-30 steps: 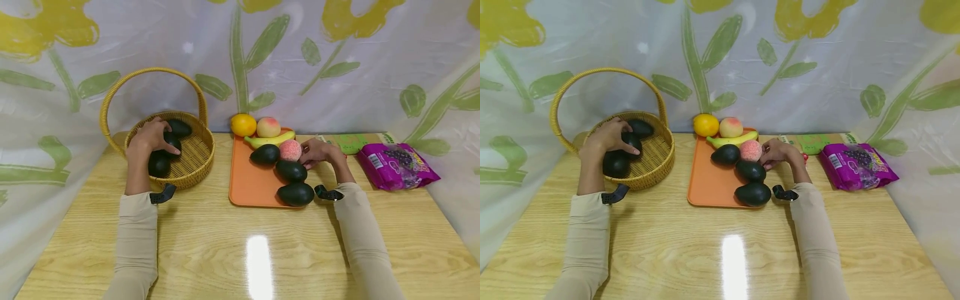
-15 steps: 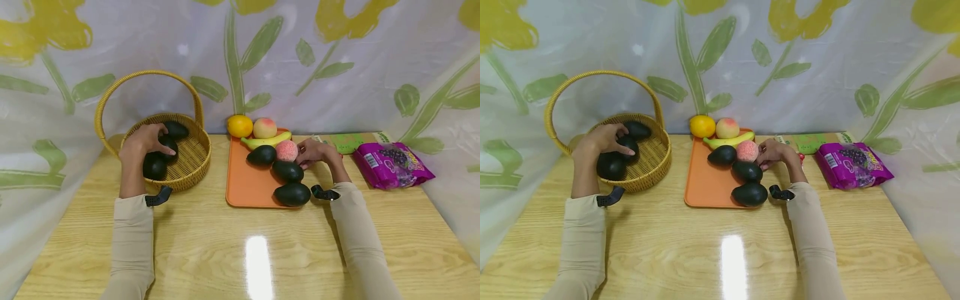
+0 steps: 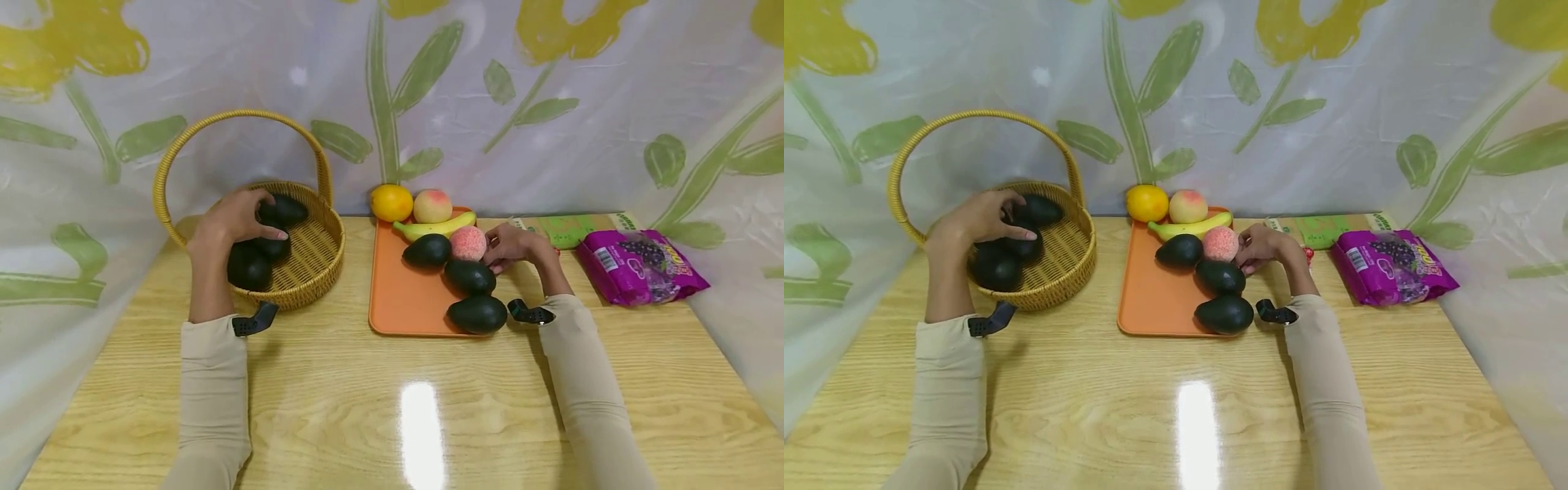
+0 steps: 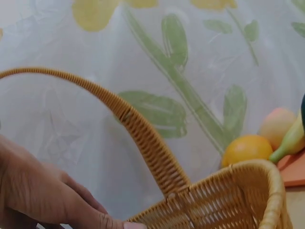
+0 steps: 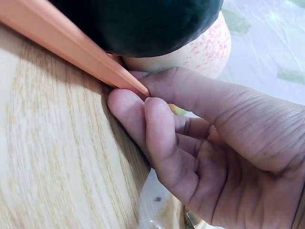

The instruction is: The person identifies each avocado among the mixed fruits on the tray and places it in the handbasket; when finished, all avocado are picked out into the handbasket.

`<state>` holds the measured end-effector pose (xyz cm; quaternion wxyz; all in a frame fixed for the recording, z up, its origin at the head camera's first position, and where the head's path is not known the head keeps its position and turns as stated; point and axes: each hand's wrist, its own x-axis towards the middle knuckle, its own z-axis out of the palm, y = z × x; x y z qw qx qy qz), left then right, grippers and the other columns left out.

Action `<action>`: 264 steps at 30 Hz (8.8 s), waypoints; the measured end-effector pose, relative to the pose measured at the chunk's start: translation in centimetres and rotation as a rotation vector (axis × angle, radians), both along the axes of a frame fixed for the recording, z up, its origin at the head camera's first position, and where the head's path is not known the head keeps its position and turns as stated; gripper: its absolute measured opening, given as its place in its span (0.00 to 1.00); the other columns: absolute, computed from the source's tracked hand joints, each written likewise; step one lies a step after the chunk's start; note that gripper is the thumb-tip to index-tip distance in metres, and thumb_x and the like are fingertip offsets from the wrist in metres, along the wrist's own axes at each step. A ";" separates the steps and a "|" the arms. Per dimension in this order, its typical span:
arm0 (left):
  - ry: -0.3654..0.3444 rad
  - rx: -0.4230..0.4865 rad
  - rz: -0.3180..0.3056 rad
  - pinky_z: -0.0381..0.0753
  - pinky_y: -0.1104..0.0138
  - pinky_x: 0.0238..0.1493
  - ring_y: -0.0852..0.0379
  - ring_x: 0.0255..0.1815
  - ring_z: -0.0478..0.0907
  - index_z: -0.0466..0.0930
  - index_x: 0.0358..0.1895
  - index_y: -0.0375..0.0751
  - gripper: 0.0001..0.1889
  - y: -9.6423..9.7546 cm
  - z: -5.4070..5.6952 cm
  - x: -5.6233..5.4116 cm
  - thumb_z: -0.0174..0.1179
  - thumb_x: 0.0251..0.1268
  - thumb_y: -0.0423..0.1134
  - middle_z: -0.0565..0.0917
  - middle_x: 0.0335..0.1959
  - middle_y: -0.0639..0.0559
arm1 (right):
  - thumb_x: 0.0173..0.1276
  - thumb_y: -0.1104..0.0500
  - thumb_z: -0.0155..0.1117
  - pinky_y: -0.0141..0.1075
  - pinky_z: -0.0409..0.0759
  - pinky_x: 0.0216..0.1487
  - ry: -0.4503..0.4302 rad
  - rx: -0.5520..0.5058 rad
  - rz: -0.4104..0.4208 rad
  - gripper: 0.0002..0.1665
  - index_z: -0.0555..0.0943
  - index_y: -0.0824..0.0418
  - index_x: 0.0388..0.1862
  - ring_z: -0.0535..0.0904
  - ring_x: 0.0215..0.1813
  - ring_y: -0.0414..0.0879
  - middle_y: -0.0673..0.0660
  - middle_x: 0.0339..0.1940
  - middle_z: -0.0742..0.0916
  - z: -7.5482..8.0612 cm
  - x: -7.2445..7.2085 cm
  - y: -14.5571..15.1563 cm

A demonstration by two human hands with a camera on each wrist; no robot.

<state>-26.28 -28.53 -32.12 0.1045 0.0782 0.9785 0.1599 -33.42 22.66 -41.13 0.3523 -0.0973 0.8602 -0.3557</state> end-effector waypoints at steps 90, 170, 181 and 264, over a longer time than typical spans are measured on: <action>-0.102 0.168 -0.557 0.54 0.53 0.87 0.44 0.87 0.55 0.48 0.85 0.37 0.46 20.1 -4.5 0.5 0.65 0.74 0.46 0.56 0.86 0.40 | 0.66 0.64 0.69 0.29 0.86 0.34 0.001 0.013 -0.002 0.18 0.76 0.67 0.52 0.83 0.30 0.38 0.52 0.34 0.83 0.6 0.5 -0.9; 0.217 0.271 -0.331 0.82 0.50 0.60 0.43 0.60 0.79 0.68 0.74 0.47 0.51 14.6 1.9 2.1 0.81 0.45 0.58 0.79 0.68 0.45 | 0.65 0.66 0.69 0.30 0.87 0.34 -0.014 -0.003 -0.022 0.17 0.77 0.68 0.50 0.83 0.29 0.38 0.53 0.35 0.81 0.6 0.6 -0.9; 0.189 0.265 -0.183 0.82 0.50 0.55 0.44 0.55 0.78 0.78 0.66 0.49 0.38 8.5 4.0 2.9 0.81 0.51 0.56 0.83 0.60 0.45 | 0.66 0.65 0.70 0.31 0.88 0.36 -0.019 0.007 -0.024 0.20 0.76 0.68 0.53 0.83 0.30 0.38 0.53 0.37 0.81 0.6 0.5 -0.8; 0.142 0.237 -0.413 0.86 0.53 0.57 0.46 0.49 0.87 0.85 0.48 0.36 0.14 12.1 2.2 1.8 0.73 0.66 0.41 0.88 0.46 0.40 | 0.65 0.64 0.68 0.29 0.86 0.35 0.021 0.023 0.024 0.19 0.77 0.68 0.53 0.82 0.31 0.38 0.53 0.37 0.84 0.6 0.7 -0.7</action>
